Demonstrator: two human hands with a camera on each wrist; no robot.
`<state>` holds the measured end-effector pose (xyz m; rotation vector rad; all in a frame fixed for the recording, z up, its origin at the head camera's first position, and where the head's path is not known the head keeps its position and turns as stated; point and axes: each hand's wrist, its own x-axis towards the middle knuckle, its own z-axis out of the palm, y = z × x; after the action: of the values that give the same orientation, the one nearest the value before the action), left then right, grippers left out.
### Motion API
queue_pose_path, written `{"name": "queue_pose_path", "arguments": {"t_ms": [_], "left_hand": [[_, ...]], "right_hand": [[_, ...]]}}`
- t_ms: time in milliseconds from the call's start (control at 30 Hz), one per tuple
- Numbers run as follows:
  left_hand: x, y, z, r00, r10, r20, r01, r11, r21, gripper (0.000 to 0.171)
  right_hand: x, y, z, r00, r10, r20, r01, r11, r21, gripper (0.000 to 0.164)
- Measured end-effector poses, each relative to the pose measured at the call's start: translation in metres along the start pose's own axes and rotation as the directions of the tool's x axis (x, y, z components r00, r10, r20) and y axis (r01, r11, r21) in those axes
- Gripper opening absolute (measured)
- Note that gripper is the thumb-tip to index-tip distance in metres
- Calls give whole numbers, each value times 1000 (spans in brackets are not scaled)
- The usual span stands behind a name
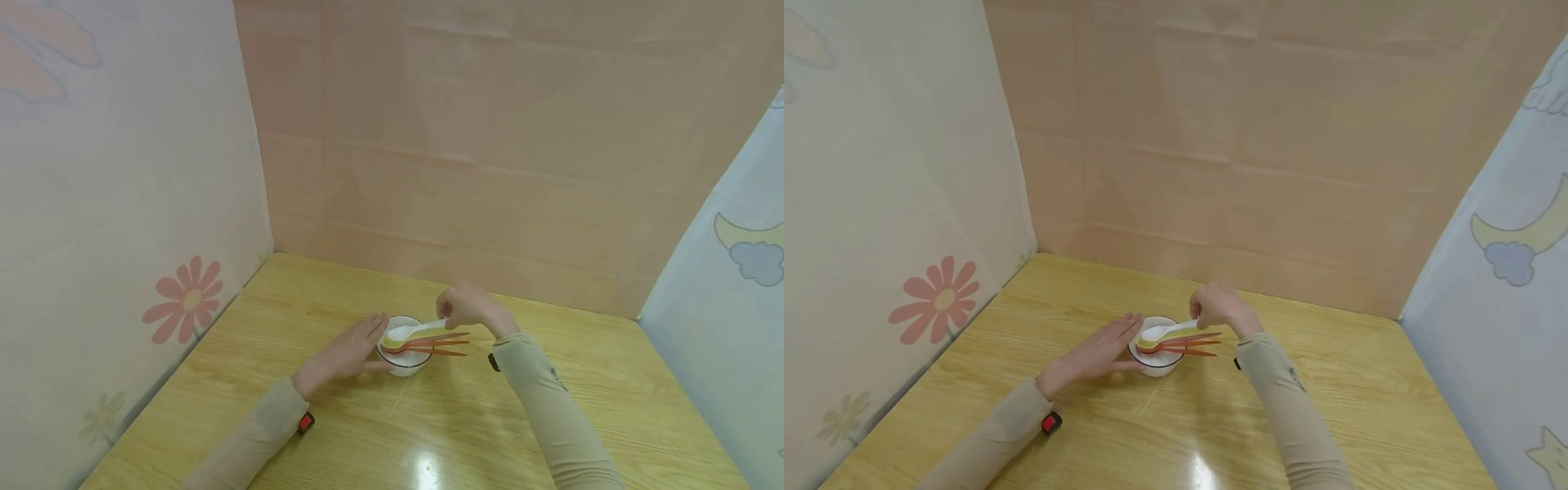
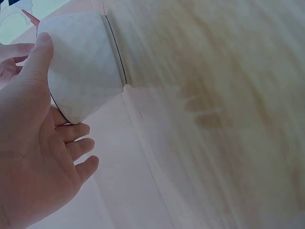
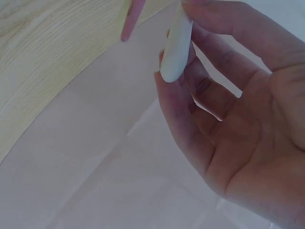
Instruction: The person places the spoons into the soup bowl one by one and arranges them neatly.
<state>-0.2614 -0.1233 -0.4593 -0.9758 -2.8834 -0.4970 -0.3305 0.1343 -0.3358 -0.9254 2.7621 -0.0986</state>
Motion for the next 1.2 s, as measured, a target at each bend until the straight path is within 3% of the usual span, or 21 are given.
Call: {"name": "queue_pose_path", "arguments": {"t_ms": [567, 1200], "left_hand": [[0, 2, -1, 1000, 13, 3, -13, 1000, 10, 91], [-2, -1, -1, 1000, 9, -1, -9, 999, 33, 93]], "right_hand": [[4, -6, 6, 1000, 7, 28, -8, 1000, 28, 13], [9, -8, 13, 999, 20, -33, -19, 999, 29, 17]]}}
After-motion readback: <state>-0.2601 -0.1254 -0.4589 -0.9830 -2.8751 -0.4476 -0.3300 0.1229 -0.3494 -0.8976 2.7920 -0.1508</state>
